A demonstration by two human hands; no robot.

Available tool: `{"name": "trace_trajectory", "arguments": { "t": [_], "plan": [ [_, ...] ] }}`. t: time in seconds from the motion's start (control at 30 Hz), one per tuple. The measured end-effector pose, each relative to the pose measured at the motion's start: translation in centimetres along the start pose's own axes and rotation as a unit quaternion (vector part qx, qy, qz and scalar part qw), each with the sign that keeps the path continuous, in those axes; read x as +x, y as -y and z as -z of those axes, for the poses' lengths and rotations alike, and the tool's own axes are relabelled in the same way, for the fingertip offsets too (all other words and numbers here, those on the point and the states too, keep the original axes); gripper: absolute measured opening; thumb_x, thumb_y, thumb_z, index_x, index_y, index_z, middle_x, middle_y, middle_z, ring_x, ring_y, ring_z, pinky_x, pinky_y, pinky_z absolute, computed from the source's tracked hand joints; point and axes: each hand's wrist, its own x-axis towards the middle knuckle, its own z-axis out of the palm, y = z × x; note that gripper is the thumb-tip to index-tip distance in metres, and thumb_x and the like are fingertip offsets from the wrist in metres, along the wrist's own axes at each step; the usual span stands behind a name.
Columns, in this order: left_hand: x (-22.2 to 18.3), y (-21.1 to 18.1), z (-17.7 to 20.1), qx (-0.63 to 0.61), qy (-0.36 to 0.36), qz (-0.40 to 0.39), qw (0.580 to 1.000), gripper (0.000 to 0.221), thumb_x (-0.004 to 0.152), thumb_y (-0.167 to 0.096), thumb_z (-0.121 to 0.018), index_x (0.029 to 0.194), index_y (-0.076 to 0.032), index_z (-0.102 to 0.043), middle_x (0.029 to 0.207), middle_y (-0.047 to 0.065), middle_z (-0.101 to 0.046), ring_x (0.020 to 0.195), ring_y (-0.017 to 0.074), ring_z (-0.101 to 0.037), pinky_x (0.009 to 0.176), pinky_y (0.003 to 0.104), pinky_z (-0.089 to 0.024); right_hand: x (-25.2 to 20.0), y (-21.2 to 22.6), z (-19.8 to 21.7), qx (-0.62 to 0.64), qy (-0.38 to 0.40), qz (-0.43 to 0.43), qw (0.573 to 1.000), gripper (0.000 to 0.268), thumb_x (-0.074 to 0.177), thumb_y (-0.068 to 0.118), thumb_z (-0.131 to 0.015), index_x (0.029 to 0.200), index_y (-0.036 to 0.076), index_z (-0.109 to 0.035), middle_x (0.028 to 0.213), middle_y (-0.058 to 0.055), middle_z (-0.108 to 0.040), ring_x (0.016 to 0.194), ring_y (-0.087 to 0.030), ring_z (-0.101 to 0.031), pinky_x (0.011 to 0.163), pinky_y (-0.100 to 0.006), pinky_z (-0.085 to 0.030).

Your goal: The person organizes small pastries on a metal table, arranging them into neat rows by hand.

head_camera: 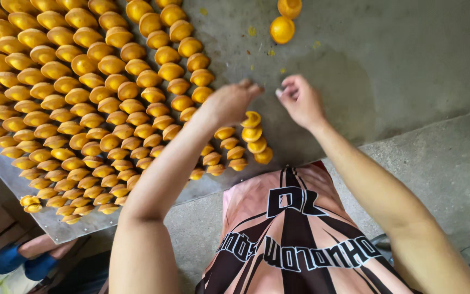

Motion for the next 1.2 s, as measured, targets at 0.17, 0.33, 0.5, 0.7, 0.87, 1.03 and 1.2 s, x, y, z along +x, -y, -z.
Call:
{"name": "trace_trajectory", "arguments": {
  "t": [0.17,0.33,0.5,0.7,0.87,1.03,1.2],
  "plan": [
    [9.3,5.6,4.9,0.039,-0.266,0.083,0.960,0.054,0.078,-0.019,-0.085,0.123,-0.005,-0.058,0.119,0.019,-0.062,0.110,0.0393,-0.063,0.091,0.049,-0.053,8.3,6.7,3.9,-0.119,-0.132,0.217,0.960,0.048,0.095,0.017,-0.083,0.132,0.006,-0.054,0.111,-0.011,-0.059,0.090,-0.023,-0.061,0.080,-0.036,-0.054],
    [18.0,9.5,4.9,0.114,-0.293,0.213,0.925,0.031,0.083,-0.017,-0.075,0.111,-0.012,-0.065,0.111,0.013,-0.068,0.109,0.0342,-0.064,0.089,0.049,-0.052,12.6,7.7,2.7,-0.372,-0.172,0.286,0.866,0.037,0.090,0.032,-0.083,0.121,0.022,-0.064,0.124,-0.011,-0.057,0.101,-0.035,-0.060,0.077,-0.045,-0.053],
    [18.3,10.4,3.6,0.121,-0.373,0.154,0.907,0.031,0.083,-0.019,-0.077,0.110,-0.009,-0.065,0.105,0.014,-0.068,0.101,0.0347,-0.066,0.084,0.049,-0.052,14.6,3.3,5.1,-0.210,-0.167,0.127,0.955,0.041,0.101,0.035,-0.086,0.122,0.011,-0.059,0.120,-0.008,-0.060,0.108,-0.029,-0.064,0.091,-0.043,-0.055],
    [15.2,9.3,3.8,0.097,-0.432,0.018,0.896,0.043,0.076,-0.018,-0.077,0.115,-0.005,-0.063,0.103,0.016,-0.069,0.096,0.0365,-0.067,0.079,0.045,-0.054,11.4,3.5,6.6,-0.205,-0.128,0.186,0.952,0.052,0.096,0.012,-0.074,0.144,0.012,-0.055,0.145,-0.015,-0.049,0.111,-0.031,-0.060,0.094,-0.042,-0.055],
    [14.9,8.6,2.6,-0.498,-0.328,0.189,0.780,0.036,0.085,-0.024,-0.070,0.115,-0.004,-0.065,0.095,0.010,-0.075,0.076,0.0216,-0.073,0.067,0.034,-0.059,12.4,4.0,6.3,-0.376,-0.063,0.289,0.878,0.064,0.086,0.004,-0.078,0.144,0.027,-0.062,0.154,-0.015,-0.042,0.129,-0.037,-0.050,0.099,-0.043,-0.054],
    [12.4,7.8,0.9,-0.771,-0.235,0.139,0.575,0.045,0.093,-0.038,-0.062,0.124,-0.006,-0.064,0.107,0.006,-0.073,0.077,0.0200,-0.075,0.067,0.031,-0.055,15.0,1.5,5.6,-0.123,-0.213,0.109,0.963,0.041,0.101,0.012,-0.079,0.132,0.016,-0.053,0.131,-0.013,-0.057,0.116,-0.032,-0.066,0.093,-0.038,-0.059],
    [11.0,6.3,2.3,-0.726,-0.240,0.147,0.627,0.047,0.092,-0.039,-0.064,0.126,-0.007,-0.065,0.109,0.007,-0.076,0.077,0.0186,-0.076,0.064,0.028,-0.050,12.7,-4.0,5.9,-0.042,-0.291,0.110,0.950,0.043,0.098,0.011,-0.082,0.126,0.013,-0.050,0.106,-0.006,-0.069,0.096,-0.024,-0.072,0.084,-0.037,-0.057]
  ]
}}
